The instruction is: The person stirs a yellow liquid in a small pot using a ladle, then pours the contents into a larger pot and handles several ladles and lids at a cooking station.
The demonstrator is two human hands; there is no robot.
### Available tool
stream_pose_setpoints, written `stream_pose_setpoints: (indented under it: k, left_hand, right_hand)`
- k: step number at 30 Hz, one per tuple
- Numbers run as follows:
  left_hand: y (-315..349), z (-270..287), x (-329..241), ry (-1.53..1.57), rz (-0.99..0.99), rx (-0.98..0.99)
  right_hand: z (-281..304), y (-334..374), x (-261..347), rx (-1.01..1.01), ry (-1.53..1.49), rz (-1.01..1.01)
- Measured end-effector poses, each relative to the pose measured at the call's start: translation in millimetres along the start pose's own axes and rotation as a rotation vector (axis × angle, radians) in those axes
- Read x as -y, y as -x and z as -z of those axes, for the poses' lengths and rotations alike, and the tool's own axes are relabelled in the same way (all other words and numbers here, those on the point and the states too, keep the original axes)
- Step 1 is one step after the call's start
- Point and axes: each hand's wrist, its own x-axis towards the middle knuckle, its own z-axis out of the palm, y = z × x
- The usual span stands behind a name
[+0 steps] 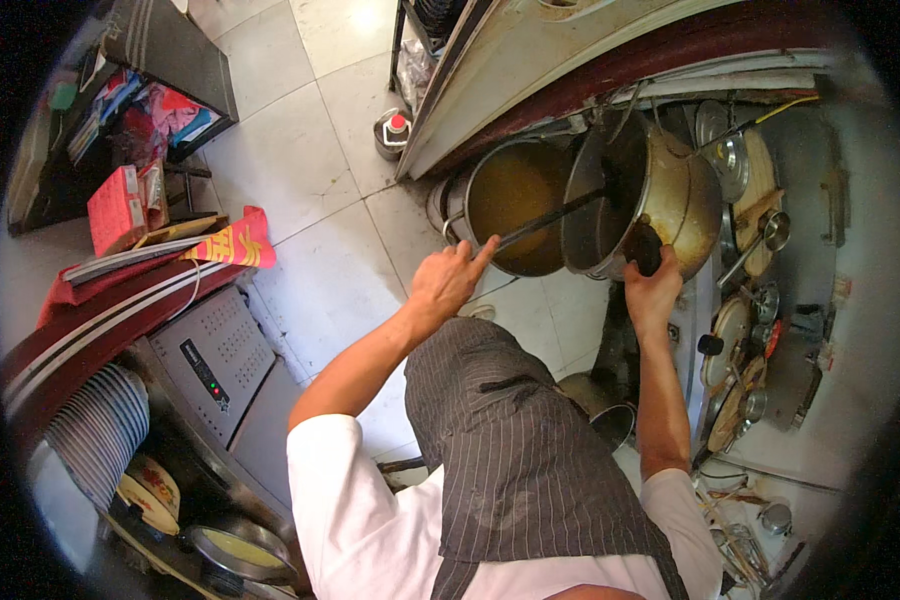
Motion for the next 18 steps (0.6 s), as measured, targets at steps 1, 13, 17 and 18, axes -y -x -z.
stream_pose_setpoints:
  k: [1,13,17,18]
  left_hand:
    - [-4,-6,0,0.010,-0.007,-0.004]
    - [65,39,51,-0.116,0.098,0.148]
    - [27,17,22,-0.026,0.056,0.043]
    - [12,11,10,-0.002,0.044,0.031]
  right_hand:
    - [0,0,-8,-0.016,0.046,0.021]
    - [8,0,5,0.032,-0.007,-0.076]
    - [8,0,10,0.010,-0.069,-0.061]
    - [8,-2,6,0.012,-0.063,-0.065]
